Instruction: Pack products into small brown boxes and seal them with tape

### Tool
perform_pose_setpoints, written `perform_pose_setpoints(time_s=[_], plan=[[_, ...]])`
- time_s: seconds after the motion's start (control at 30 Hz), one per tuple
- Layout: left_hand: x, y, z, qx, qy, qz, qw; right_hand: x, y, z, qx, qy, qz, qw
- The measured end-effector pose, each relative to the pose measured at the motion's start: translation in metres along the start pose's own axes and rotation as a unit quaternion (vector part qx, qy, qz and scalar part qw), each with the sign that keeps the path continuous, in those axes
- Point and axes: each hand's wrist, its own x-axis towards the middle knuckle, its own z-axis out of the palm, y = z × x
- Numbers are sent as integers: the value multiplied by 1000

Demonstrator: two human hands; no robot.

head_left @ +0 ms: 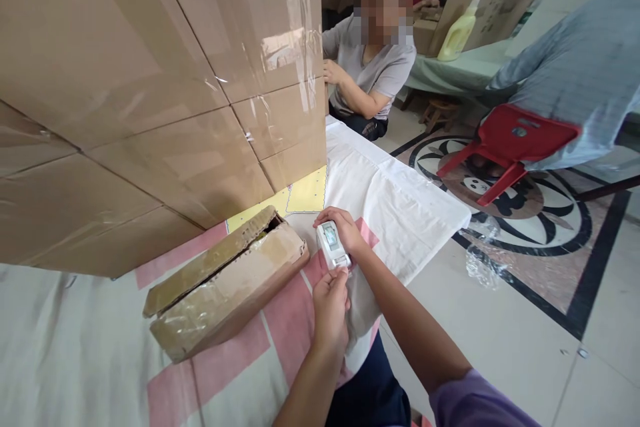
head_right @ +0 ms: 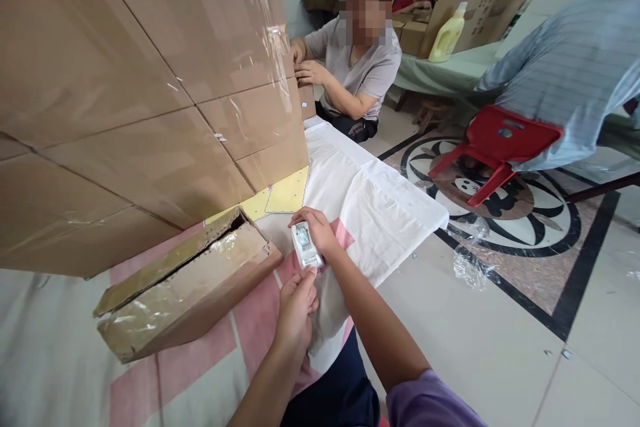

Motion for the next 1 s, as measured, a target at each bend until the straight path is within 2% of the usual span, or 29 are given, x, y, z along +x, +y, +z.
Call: perform_pose_setpoints(time_s=[0.3,0.47,0.63,0.83,1.0], plan=[[-12,13,11,-53,17,-6,998,0,-4,0,-29,4,3,1000],[-15,21,14,-35,13,-2,999,1,-4,0,-28,12,9,999],[-9,14,8,-18,1,-7,1000,1,-5,1,-33,16,15,999],[-5,7,2,-11,18,-16,1000,0,-6,1,-22,8,16,1000],[1,2,1,4,31,8,999,1,-4,1,-21,4,20,1000]])
